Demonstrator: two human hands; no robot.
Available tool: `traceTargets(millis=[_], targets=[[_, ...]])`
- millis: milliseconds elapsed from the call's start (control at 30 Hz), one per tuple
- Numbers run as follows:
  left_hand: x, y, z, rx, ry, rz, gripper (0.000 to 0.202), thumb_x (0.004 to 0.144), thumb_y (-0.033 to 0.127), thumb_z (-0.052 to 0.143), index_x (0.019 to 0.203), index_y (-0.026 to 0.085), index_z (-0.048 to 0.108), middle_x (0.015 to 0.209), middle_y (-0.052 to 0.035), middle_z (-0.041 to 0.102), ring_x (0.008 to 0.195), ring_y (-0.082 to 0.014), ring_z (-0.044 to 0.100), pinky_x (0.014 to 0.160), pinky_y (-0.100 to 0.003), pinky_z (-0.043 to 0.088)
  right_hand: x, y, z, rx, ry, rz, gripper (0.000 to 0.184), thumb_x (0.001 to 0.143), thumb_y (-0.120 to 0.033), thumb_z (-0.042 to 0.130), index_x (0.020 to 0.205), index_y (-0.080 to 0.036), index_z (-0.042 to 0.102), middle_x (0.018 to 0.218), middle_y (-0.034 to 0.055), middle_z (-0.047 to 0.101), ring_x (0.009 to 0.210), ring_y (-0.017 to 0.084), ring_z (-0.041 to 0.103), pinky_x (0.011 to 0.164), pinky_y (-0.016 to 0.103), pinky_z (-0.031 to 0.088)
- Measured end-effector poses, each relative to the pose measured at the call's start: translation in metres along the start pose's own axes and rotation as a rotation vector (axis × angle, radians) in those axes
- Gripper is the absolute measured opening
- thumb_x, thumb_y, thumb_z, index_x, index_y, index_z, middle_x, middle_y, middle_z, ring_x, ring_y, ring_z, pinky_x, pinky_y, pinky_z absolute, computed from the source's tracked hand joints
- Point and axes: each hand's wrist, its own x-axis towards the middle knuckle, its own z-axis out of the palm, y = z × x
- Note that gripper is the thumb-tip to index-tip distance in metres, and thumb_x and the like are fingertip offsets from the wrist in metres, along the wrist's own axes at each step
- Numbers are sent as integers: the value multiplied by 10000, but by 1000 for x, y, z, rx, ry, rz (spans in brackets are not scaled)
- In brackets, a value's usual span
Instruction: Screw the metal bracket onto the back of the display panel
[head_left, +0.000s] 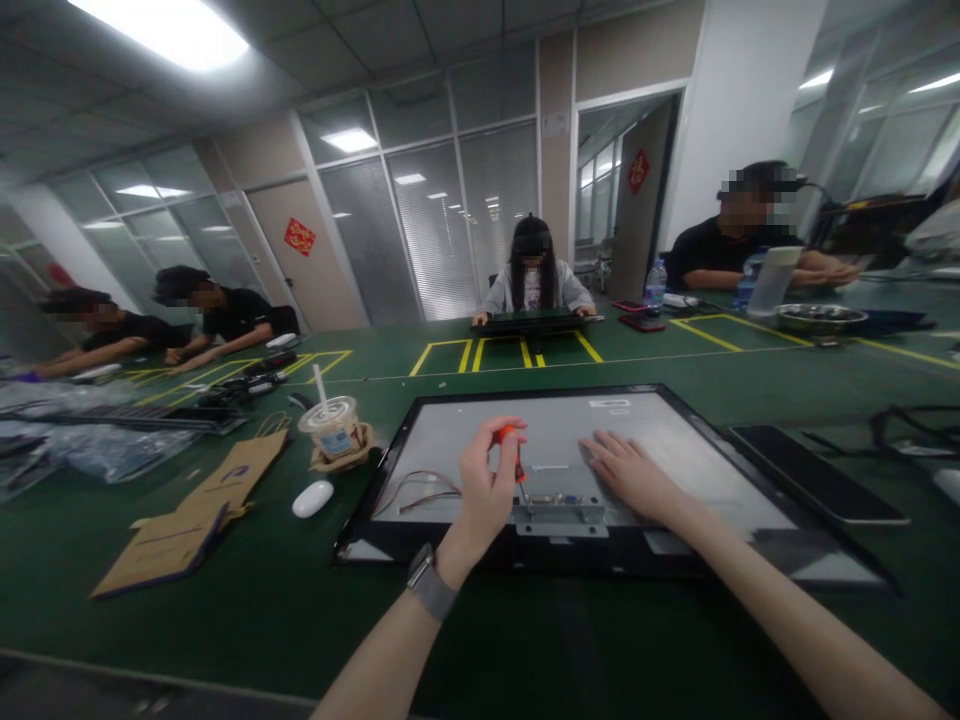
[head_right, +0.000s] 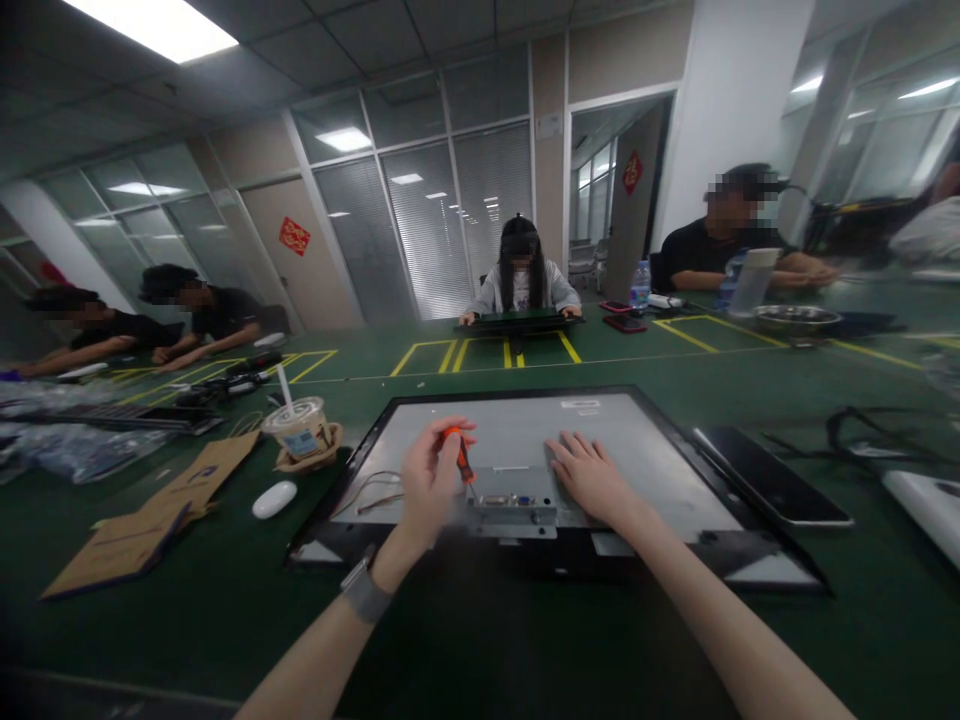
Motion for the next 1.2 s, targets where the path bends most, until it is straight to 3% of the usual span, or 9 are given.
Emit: traceTargets(millis=[100,200,300,467,633,733,933,1067,1200], targets=[[-3,-1,0,39,-31,64,267,988,318,424,1022,192,657,971,-77,657,852,-162,636,771,-307,525,-2,-1,-1,3,-9,-4,491,999,-312,287,1438,-183,465,1496,178,445,1384,318,402,1096,530,338],[-2,-2,1,118,21,143,188,925,332,560,921,196,690,978,-61,576,872,-164,603,827,-327,511,-3,-2,-3,2,-7,-1,483,995,-291,296,1433,-182,470,1488,180,454,1381,312,407,1094,529,343],[0,0,1,158,18,121,185,930,322,552,977,208,689,909,-39,538,791,-147,582,759,-303,511,-2,-2,-2,7,14,-4,476,996,-285,298,1432,-199,468,1483,167,466,1383,294,407,1098,525,341],[4,0,-1,118,-6,125,290,998,272,376,1054,186,647,921,-62,612,845,-163,596,784,-306,491,-2,-1,0,20,19,5,482,1001,-303,279,1431,-200,471,1481,164,470,1383,287,409,1104,524,331],[8,-1,-3,70,32,61,200,921,334,563,932,186,697,909,-41,557,781,-138,581,726,-265,498,-3,-2,-3,19,1,-6,493,1000,-298,275,1436,-169,466,1489,187,451,1386,309,401,1095,525,338],[8,0,-2,70,61,34,206,917,338,569,972,189,700,883,-31,532,740,-123,563,689,-246,496,-3,-3,-5,12,-1,0,491,1001,-297,273,1436,-174,465,1492,175,452,1389,305,396,1095,521,338],[5,-1,-1,-49,-14,-35,309,991,356,400,1077,171,632,860,-55,622,795,-153,629,728,-275,523,-2,-3,-3,29,11,11,487,998,-305,274,1424,-189,481,1484,169,465,1384,292,406,1095,523,338],[9,-3,-6,-103,-85,-23,323,982,315,387,1111,177,649,1023,-93,654,927,-187,648,847,-344,527,-2,-3,-4,28,7,12,481,995,-287,281,1420,-192,486,1485,165,465,1384,289,406,1096,520,339],[14,-4,-9,-189,-196,-106,338,966,321,436,1229,189,603,1106,-107,654,881,-169,649,830,-341,539,-3,-4,-6,18,0,11,484,997,-285,286,1435,-184,466,1492,173,453,1388,296,401,1098,519,338]])
